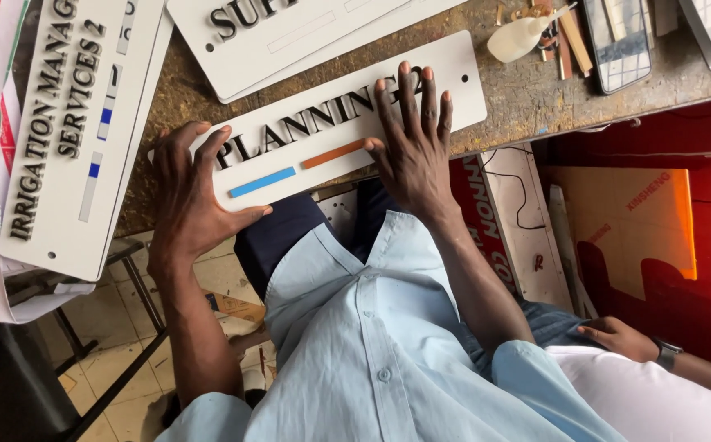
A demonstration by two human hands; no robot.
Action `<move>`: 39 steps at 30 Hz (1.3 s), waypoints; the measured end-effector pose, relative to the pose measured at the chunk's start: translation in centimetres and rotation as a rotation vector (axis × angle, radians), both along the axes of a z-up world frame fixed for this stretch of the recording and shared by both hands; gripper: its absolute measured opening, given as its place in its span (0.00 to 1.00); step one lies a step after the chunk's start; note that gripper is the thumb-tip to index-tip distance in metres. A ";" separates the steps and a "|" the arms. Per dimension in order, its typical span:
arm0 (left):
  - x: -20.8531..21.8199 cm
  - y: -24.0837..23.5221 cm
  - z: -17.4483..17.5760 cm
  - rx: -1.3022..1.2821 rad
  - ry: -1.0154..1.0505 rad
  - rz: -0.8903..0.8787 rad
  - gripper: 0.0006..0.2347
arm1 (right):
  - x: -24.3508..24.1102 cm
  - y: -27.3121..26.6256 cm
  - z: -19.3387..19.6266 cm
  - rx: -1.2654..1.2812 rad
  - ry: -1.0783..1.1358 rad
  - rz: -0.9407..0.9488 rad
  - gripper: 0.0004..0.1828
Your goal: Applying colored adhesive strips to white plastic signboards using liquid glue.
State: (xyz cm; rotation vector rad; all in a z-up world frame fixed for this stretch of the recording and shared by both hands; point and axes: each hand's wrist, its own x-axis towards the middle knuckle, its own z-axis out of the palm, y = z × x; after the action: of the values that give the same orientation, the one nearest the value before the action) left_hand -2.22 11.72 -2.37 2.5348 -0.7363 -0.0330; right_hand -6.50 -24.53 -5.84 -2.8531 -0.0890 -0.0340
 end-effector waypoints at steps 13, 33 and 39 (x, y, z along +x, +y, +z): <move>-0.1 -0.1 0.2 -0.010 -0.040 -0.012 0.49 | 1.6 -0.8 0.4 -0.130 0.029 -0.027 0.48; 0.0 0.0 -0.3 -0.009 -0.021 -0.011 0.50 | -2.1 -1.1 -1.3 0.076 -0.054 -0.062 0.38; 0.0 -0.1 0.0 -0.020 -0.024 -0.015 0.49 | -2.0 -1.3 -0.4 0.117 -0.057 -0.078 0.37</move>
State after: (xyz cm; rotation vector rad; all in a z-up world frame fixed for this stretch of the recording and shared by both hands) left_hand -2.22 11.63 -2.38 2.5151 -0.7615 -0.0003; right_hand -8.52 -25.83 -6.25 -2.7379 0.0117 -0.1325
